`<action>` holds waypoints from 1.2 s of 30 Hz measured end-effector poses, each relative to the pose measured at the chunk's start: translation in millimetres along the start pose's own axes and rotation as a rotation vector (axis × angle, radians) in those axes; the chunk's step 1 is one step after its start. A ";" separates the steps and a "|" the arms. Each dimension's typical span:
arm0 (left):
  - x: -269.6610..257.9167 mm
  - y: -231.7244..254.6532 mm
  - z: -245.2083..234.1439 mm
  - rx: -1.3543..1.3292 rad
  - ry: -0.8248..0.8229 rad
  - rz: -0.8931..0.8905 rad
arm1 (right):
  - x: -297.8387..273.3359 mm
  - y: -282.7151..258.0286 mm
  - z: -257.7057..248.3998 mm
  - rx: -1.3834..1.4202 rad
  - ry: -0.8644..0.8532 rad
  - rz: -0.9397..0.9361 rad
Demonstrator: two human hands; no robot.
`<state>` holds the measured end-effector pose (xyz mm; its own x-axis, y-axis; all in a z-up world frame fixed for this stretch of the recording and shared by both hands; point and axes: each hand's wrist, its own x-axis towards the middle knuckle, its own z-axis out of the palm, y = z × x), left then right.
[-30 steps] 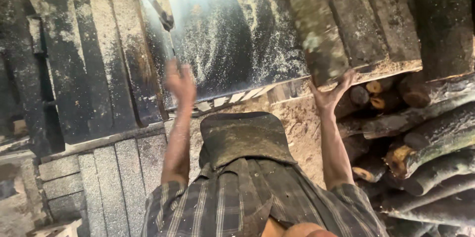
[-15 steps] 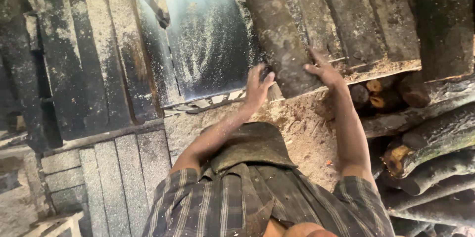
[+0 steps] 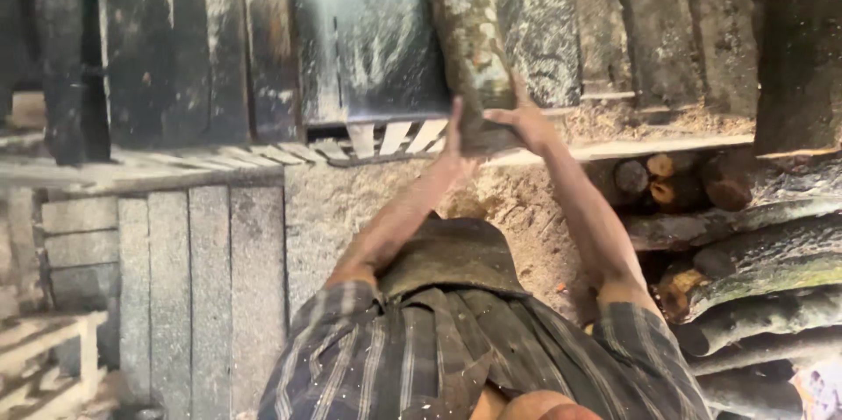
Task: The person feeds wooden logs through a table saw to cut them and places the pieces onto a pile.
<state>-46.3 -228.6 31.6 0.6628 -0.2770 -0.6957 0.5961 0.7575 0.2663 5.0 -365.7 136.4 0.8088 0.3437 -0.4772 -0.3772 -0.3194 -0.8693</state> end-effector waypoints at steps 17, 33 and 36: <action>-320.7 -131.6 -249.8 0.348 0.121 0.296 | -269.5 146.4 286.6 0.367 -0.031 -0.135; -316.2 -115.6 -268.0 0.595 0.229 0.422 | -257.7 135.5 308.5 0.470 -0.003 0.067; -302.6 -90.5 -259.5 0.581 0.205 0.501 | -228.1 126.1 304.1 0.380 0.018 0.092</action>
<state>-418.4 -59.9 44.9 0.8519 0.1724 -0.4945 0.4270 0.3181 0.8465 -364.3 -215.8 96.5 0.7705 0.3119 -0.5559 -0.5858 0.0027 -0.8105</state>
